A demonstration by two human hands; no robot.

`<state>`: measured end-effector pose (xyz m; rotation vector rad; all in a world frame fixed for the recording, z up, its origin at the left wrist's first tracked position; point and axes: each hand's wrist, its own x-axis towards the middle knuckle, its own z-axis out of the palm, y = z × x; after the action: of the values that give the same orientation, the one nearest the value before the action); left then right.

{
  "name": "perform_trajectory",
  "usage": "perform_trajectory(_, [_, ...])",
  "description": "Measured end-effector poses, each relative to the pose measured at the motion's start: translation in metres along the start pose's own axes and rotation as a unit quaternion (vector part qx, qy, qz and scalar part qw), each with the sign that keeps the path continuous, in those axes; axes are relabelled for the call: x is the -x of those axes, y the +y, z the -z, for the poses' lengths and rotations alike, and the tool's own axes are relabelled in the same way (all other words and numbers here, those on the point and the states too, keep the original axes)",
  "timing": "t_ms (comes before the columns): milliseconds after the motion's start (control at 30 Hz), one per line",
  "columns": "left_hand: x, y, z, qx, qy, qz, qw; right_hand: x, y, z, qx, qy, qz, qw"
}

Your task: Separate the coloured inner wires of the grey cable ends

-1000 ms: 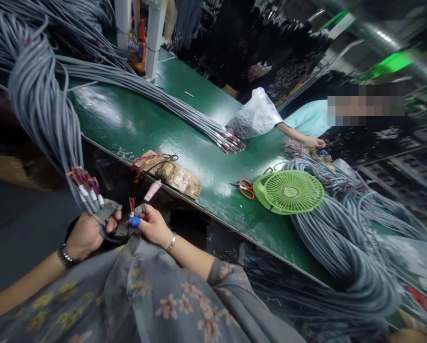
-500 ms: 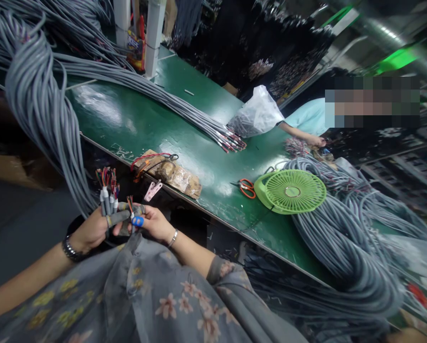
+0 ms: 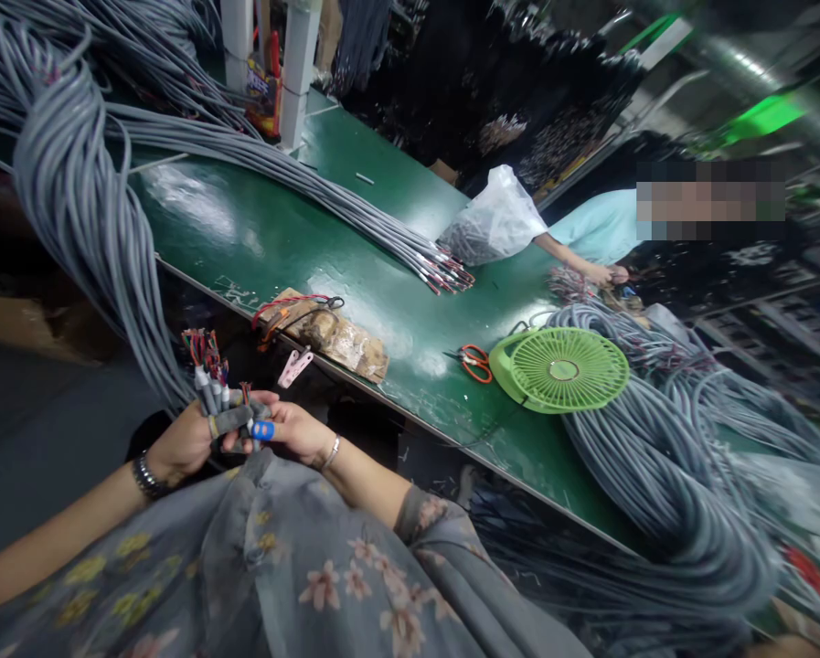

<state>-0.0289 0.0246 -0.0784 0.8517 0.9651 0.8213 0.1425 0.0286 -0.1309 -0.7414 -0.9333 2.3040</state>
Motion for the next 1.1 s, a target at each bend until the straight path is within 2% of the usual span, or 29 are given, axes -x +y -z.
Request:
perform_trajectory(167, [0.004,0.004,-0.008,-0.016,0.042,-0.014,0.999,0.004,-0.004,-0.006,0.049,0.083,-0.005,0.995])
perform_trajectory(333, [0.009,0.002,-0.009,-0.125,0.118,-0.059,0.983,0.012,-0.016,-0.016,0.153,0.203,0.078,0.964])
perform_trajectory(467, [0.009,0.0,-0.008,-0.189,0.099,-0.034,0.976,0.013,-0.019,-0.023,0.22,0.242,0.119,0.937])
perform_trajectory(633, [0.008,0.003,-0.01,-0.211,0.108,0.015,0.971,0.013,-0.019,-0.025,0.183,0.232,0.104,0.95])
perform_trajectory(800, [0.008,0.01,-0.01,-0.219,0.038,0.032,0.974,0.019,-0.028,-0.026,0.154,0.2,0.115,0.961])
perform_trajectory(967, [0.01,0.015,-0.012,-0.191,0.018,0.041,0.981,0.02,-0.03,-0.025,0.12,0.16,0.113,0.973])
perform_trajectory(1100, [0.009,0.015,-0.012,-0.176,0.003,0.032,0.984,0.02,-0.028,-0.024,0.119,0.153,0.109,0.975])
